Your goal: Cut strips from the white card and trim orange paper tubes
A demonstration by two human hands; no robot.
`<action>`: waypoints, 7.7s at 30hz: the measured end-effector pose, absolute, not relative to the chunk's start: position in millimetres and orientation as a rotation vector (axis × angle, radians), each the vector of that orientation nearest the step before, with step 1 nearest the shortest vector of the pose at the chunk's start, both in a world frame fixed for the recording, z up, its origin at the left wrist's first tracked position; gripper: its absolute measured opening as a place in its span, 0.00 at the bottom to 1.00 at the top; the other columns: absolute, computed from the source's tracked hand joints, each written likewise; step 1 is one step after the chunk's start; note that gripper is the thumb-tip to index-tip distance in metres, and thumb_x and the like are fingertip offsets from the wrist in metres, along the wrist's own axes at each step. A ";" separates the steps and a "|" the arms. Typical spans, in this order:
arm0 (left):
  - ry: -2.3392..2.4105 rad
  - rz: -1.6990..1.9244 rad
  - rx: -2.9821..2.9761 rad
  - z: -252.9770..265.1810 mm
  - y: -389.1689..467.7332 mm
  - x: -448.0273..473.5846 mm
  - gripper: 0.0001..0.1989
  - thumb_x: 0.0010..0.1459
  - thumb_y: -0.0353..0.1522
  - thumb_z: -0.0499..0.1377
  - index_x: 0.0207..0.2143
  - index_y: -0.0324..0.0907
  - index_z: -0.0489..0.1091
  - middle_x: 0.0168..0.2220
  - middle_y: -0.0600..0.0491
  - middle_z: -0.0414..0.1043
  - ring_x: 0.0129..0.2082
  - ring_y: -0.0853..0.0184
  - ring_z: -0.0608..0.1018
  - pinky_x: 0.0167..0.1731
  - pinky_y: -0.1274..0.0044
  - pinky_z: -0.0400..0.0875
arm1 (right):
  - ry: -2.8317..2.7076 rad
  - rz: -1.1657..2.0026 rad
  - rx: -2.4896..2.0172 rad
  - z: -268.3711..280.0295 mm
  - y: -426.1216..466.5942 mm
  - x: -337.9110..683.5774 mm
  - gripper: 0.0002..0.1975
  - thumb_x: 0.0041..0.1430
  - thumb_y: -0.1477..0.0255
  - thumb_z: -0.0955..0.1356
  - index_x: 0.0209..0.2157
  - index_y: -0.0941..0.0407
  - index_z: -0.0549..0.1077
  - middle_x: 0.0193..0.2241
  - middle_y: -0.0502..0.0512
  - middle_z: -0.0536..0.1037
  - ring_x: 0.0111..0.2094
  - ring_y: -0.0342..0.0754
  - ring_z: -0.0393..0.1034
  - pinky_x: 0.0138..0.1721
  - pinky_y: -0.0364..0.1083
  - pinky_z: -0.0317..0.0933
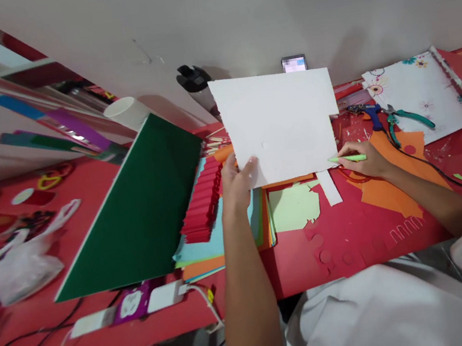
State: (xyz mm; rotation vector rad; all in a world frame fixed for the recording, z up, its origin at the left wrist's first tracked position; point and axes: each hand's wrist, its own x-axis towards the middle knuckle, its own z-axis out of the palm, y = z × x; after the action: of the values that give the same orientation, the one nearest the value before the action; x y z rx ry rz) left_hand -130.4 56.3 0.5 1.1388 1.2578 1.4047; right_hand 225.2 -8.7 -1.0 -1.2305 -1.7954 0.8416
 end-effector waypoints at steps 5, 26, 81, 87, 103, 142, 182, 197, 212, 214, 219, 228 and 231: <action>1.267 1.398 1.155 1.3 55.6 -129.9 0.28 0.44 0.46 0.77 0.45 0.44 0.77 0.43 0.46 0.84 0.42 0.56 0.86 0.39 0.71 0.82 | -1.815 0.881 -1.232 0.3 -9.2 225.6 0.08 0.61 0.65 0.73 0.34 0.55 0.80 0.28 0.52 0.82 0.27 0.45 0.71 0.31 0.45 0.59; 1.238 1.398 1.202 2.7 53.8 -129.5 0.30 0.45 0.49 0.76 0.47 0.43 0.77 0.44 0.44 0.84 0.45 0.52 0.85 0.43 0.67 0.83 | -1.621 0.878 -1.192 3.9 -6.2 224.4 0.11 0.62 0.61 0.74 0.39 0.54 0.80 0.35 0.55 0.84 0.33 0.49 0.75 0.35 0.48 0.66; 1.268 1.414 1.133 3.0 53.3 -129.0 0.31 0.43 0.45 0.78 0.47 0.43 0.77 0.44 0.46 0.84 0.42 0.56 0.86 0.39 0.71 0.82 | -1.663 0.827 -1.206 2.9 -3.1 226.7 0.09 0.63 0.62 0.74 0.36 0.54 0.80 0.34 0.56 0.84 0.35 0.52 0.77 0.38 0.50 0.70; 1.258 1.420 1.148 1.1 54.2 -130.1 0.30 0.44 0.45 0.78 0.47 0.43 0.77 0.43 0.46 0.84 0.40 0.56 0.85 0.37 0.71 0.82 | -1.585 0.874 -1.202 1.2 -2.5 225.8 0.11 0.63 0.60 0.73 0.39 0.54 0.79 0.36 0.56 0.84 0.36 0.52 0.79 0.35 0.49 0.71; 1.257 1.412 1.190 -3.5 54.8 -132.8 0.28 0.47 0.47 0.76 0.47 0.43 0.77 0.46 0.46 0.84 0.41 0.57 0.85 0.40 0.71 0.82 | -1.518 0.750 -1.211 4.1 2.5 222.8 0.09 0.61 0.63 0.73 0.38 0.54 0.80 0.36 0.57 0.84 0.36 0.52 0.78 0.36 0.49 0.72; 1.249 1.402 1.180 -1.8 54.0 -131.8 0.28 0.47 0.46 0.76 0.47 0.44 0.75 0.46 0.45 0.84 0.43 0.54 0.86 0.40 0.69 0.83 | -1.442 0.770 -1.238 4.2 12.8 220.8 0.12 0.60 0.61 0.73 0.39 0.54 0.79 0.36 0.57 0.83 0.35 0.51 0.79 0.30 0.46 0.72; 1.276 1.410 1.157 -1.5 55.8 -130.6 0.28 0.46 0.44 0.76 0.47 0.42 0.76 0.45 0.44 0.83 0.41 0.56 0.85 0.36 0.70 0.82 | -1.351 0.817 -1.171 2.3 22.4 222.8 0.17 0.59 0.56 0.74 0.43 0.54 0.80 0.33 0.55 0.83 0.25 0.46 0.74 0.27 0.46 0.73; 1.257 1.416 1.146 1.0 54.3 -129.7 0.27 0.47 0.42 0.76 0.47 0.43 0.77 0.46 0.45 0.84 0.40 0.58 0.85 0.38 0.72 0.82 | -1.359 0.828 -1.201 3.1 21.9 223.3 0.14 0.57 0.59 0.74 0.38 0.55 0.80 0.31 0.54 0.81 0.23 0.44 0.71 0.22 0.44 0.69; 1.233 1.422 1.124 1.7 54.2 -128.0 0.27 0.46 0.42 0.76 0.47 0.42 0.77 0.45 0.46 0.84 0.39 0.60 0.85 0.36 0.75 0.79 | -1.341 0.754 -1.155 1.0 31.9 222.3 0.17 0.61 0.58 0.73 0.44 0.55 0.81 0.32 0.55 0.84 0.23 0.43 0.72 0.25 0.44 0.70; 1.236 1.420 1.122 0.8 54.7 -128.8 0.27 0.46 0.41 0.76 0.47 0.42 0.77 0.44 0.46 0.84 0.39 0.60 0.84 0.36 0.75 0.79 | -1.348 0.744 -1.166 1.7 31.3 222.5 0.15 0.61 0.59 0.73 0.42 0.55 0.81 0.32 0.54 0.83 0.23 0.43 0.72 0.24 0.43 0.70; 1.237 1.417 1.131 -0.6 55.8 -129.8 0.26 0.47 0.41 0.75 0.47 0.41 0.77 0.45 0.46 0.83 0.39 0.61 0.84 0.36 0.75 0.79 | -1.363 0.778 -1.160 3.7 29.5 221.7 0.11 0.59 0.62 0.74 0.38 0.56 0.81 0.31 0.53 0.82 0.21 0.43 0.70 0.22 0.43 0.67; 1.239 1.423 1.108 3.1 54.3 -128.2 0.27 0.45 0.41 0.76 0.47 0.41 0.78 0.44 0.47 0.84 0.36 0.62 0.84 0.35 0.76 0.79 | -1.348 0.761 -1.159 4.2 28.9 221.3 0.10 0.60 0.63 0.73 0.37 0.55 0.79 0.28 0.51 0.80 0.20 0.43 0.70 0.23 0.44 0.66; 1.223 1.424 1.099 3.0 54.2 -128.3 0.27 0.45 0.41 0.76 0.46 0.42 0.78 0.43 0.47 0.84 0.35 0.63 0.84 0.34 0.77 0.79 | -1.335 0.748 -1.157 3.2 30.1 222.2 0.10 0.59 0.63 0.73 0.37 0.55 0.80 0.26 0.50 0.79 0.20 0.43 0.70 0.22 0.43 0.65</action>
State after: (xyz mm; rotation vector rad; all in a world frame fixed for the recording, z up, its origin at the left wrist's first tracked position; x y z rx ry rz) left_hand -128.3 54.2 3.0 1.0988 1.2227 1.4239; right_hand 222.2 30.1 3.2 -1.1574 -1.3347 0.7484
